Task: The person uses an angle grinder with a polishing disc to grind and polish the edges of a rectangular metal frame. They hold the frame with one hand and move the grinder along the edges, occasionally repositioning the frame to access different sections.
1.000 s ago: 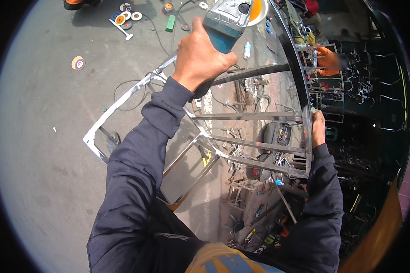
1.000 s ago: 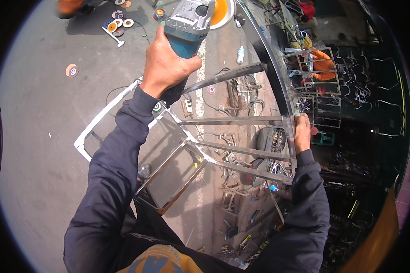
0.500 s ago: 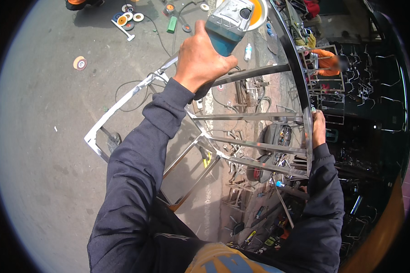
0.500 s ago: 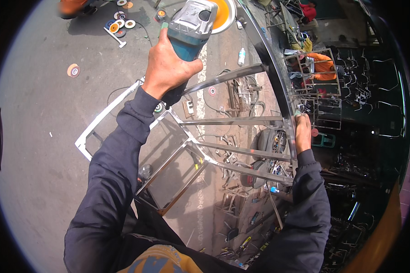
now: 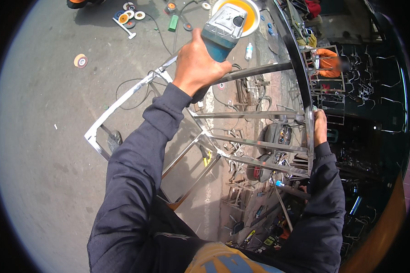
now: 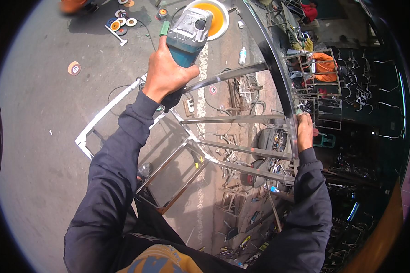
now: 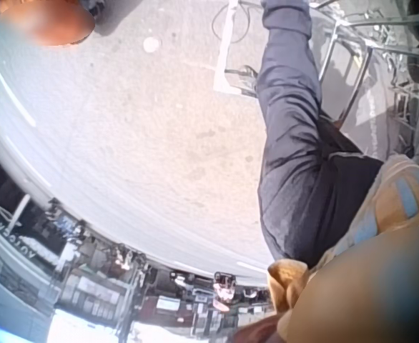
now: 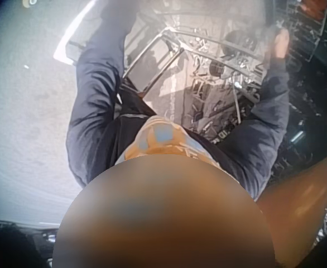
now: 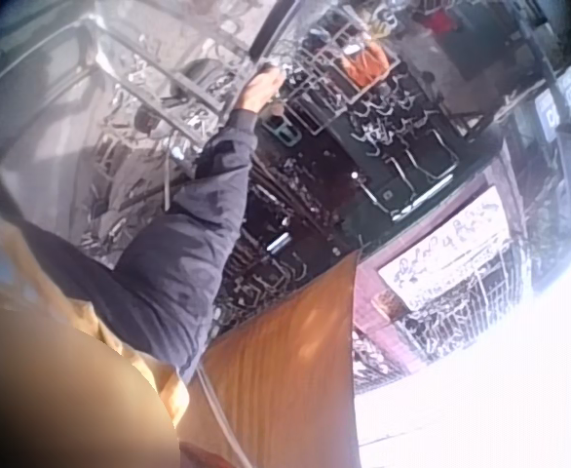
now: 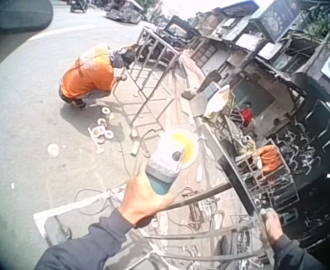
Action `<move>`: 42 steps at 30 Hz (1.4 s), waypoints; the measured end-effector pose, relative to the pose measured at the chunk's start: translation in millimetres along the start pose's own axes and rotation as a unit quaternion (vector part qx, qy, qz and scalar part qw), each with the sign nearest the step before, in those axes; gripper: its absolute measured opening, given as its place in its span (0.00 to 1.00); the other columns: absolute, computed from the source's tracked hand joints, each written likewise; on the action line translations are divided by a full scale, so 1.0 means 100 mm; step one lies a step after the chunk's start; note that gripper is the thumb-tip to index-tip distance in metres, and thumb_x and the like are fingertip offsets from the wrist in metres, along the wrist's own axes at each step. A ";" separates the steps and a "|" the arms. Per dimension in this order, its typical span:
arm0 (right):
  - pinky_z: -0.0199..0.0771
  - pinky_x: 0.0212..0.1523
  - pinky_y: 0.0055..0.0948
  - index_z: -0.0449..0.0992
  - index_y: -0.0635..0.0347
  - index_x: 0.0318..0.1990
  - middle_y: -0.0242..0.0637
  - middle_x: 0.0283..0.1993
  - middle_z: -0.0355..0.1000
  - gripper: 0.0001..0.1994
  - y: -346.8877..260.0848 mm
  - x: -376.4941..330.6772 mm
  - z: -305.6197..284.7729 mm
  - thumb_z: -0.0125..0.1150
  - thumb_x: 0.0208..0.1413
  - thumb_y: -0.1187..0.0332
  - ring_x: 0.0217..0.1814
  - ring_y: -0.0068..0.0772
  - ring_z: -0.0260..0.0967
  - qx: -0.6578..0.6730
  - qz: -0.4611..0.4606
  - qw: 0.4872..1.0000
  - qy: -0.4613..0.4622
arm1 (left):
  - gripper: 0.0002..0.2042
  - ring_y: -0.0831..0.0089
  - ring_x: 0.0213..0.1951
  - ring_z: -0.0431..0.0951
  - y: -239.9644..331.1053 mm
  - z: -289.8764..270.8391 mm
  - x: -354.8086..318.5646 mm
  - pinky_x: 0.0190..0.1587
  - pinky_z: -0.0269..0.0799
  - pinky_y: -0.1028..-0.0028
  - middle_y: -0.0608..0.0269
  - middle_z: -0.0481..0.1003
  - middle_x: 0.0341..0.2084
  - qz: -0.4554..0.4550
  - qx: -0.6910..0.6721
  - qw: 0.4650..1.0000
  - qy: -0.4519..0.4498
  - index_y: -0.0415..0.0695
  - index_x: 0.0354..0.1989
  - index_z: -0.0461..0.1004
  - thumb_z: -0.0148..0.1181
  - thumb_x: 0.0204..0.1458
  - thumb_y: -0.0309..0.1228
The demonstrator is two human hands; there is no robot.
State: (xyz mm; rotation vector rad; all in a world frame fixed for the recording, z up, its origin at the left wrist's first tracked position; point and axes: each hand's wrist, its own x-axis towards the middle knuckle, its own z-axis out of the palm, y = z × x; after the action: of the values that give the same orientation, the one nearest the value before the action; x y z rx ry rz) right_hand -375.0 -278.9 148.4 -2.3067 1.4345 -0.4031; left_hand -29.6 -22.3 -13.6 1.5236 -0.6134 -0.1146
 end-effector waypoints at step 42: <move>0.65 0.25 0.30 0.70 0.58 0.34 0.31 0.33 0.63 0.15 -0.21 -0.07 -0.05 0.39 0.62 0.59 0.33 0.25 0.59 -0.069 0.012 0.998 0.004 | 0.37 0.48 0.39 0.83 -0.57 -0.03 -0.53 0.45 0.79 0.62 0.38 0.80 0.34 -0.139 -0.005 0.990 0.003 0.27 0.51 0.62 0.70 0.32 0.35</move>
State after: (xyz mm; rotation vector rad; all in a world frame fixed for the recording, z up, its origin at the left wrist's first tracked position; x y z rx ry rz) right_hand -364.2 -264.9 162.4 -2.3943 1.5370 -0.3170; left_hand -56.1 0.1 -83.7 1.5937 -0.3910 -0.3251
